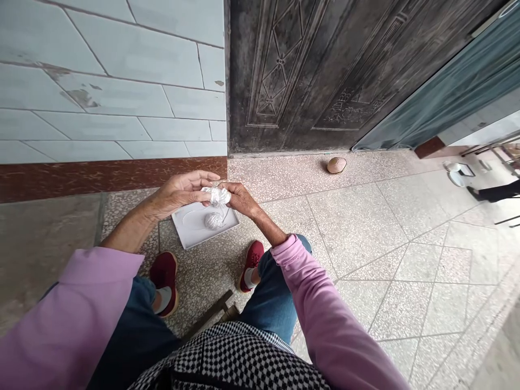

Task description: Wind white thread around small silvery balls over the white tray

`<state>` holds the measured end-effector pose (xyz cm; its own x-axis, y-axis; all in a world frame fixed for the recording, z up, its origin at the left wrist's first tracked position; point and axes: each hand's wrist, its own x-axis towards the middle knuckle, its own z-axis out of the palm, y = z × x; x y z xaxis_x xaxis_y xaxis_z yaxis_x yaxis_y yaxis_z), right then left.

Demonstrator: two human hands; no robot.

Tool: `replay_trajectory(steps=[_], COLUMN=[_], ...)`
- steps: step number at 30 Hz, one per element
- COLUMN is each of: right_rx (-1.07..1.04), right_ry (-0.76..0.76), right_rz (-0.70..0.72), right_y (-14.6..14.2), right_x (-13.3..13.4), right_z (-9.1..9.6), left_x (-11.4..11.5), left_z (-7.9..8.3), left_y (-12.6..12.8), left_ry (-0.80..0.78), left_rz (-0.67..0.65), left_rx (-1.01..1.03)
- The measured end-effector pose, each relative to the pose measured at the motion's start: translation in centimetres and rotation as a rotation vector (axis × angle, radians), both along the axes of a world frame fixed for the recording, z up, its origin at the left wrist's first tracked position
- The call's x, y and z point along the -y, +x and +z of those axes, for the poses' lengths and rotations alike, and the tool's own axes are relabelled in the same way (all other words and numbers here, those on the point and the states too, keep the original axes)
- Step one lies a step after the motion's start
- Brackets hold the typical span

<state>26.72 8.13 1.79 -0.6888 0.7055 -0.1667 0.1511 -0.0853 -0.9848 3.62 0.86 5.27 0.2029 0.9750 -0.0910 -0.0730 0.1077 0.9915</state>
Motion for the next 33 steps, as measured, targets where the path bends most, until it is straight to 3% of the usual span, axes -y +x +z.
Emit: replay_trajectory(steps=[4, 7, 12, 15, 18, 21, 25, 29, 33], right_rx=[-0.021, -0.061, 0.010, 0.005, 0.034, 0.057, 0.105, 0.168, 0.006], right_ry=[-0.026, -0.023, 0.040, 0.183, 0.362, 0.453, 0.467, 0.324, 0.065], right_rz=[-0.051, -0.092, -0.037, 0.061, 0.090, 0.074, -0.001, -0.109, -0.152], right_y=[-0.4, -0.6, -1.2, -1.3, -0.8, 0.0, 0.8, 0.5, -0.4], right_x=[0.1, 0.1, 1.1, 1.7, 1.6, 1.2, 0.8, 0.2, -0.5], right_z=[0.2, -0.2, -1.6, -1.9, -1.4, -0.3, 1.4, 2.5, 2.1], left_x=[0.3, 0.3, -0.3, -0.8, -1.1, -0.9, -0.3, 0.2, 0.6], left_z=[0.4, 0.2, -0.4, -0.9, -1.3, -1.6, -1.6, -1.1, -0.3], left_y=[0.0, 0.2, 0.3, -0.1, -0.8, -1.4, -1.5, -1.0, -0.6], left_ry=[0.029, 0.059, 0.047, 0.076, 0.116, 0.132, 0.076, 0.021, -0.015], left_rz=[-0.064, -0.040, 0.160, 0.346, 0.428, 0.384, 0.178, 0.031, 0.053], left_rx=[-0.051, -0.130, -0.147, -0.166, -0.269, -0.370, -0.389, -0.280, -0.048])
